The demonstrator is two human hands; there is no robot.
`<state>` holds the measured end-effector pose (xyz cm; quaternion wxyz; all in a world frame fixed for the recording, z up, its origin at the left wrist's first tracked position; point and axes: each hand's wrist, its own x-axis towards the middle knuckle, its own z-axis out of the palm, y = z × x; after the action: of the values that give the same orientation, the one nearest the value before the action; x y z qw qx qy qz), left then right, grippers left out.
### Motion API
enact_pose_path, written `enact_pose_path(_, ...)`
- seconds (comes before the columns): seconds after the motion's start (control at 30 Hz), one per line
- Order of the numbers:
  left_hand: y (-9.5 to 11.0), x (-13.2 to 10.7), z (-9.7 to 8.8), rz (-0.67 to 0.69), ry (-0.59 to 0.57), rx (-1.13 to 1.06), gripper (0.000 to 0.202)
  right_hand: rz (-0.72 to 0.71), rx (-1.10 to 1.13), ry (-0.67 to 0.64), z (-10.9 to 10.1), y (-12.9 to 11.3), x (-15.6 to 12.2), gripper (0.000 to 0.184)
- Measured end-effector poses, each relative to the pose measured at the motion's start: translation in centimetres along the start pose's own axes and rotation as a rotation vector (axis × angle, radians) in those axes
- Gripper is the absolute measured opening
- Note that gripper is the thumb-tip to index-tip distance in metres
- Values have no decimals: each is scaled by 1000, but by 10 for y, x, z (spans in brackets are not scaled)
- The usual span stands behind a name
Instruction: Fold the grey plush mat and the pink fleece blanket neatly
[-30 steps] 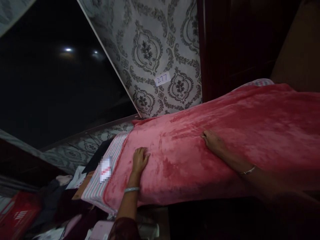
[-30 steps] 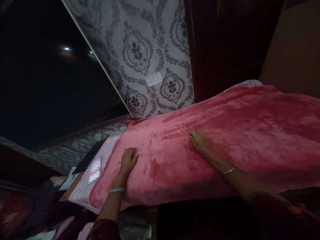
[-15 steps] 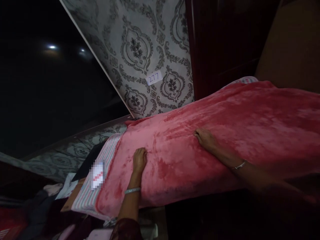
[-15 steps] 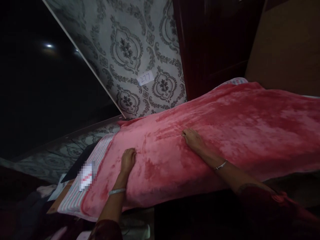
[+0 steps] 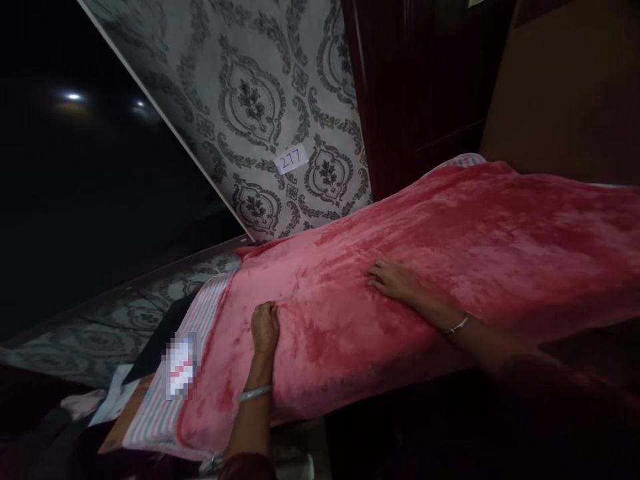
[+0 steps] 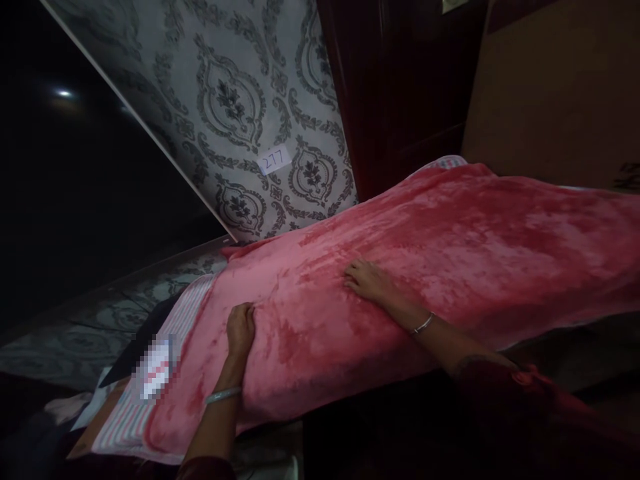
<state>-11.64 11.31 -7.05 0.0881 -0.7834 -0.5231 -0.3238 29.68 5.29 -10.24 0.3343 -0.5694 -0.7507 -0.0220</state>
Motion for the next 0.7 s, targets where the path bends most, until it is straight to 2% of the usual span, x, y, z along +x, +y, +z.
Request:
enact_pose_path(0.13, 1, 0, 0, 8, -3, 18, 20, 4, 7, -28, 1, 0, 4, 18)
enact_pose_path(0.3, 3, 1, 0, 29, -34, 83, 20, 129, 1, 72, 4, -2, 3, 20)
enact_pose_path(0.4, 4, 1, 0, 27, -44, 107, 21, 167, 18, 53, 1, -5, 2, 21)
enact_pose_path(0.5, 4, 1, 0, 16, -35, 124, 22, 179, 14, 9, -2, -7, 3, 21)
enact_pose_path(0.7, 4, 0, 0, 2, -34, 159, 24, 149, 18, 42, -1, -5, 3, 22)
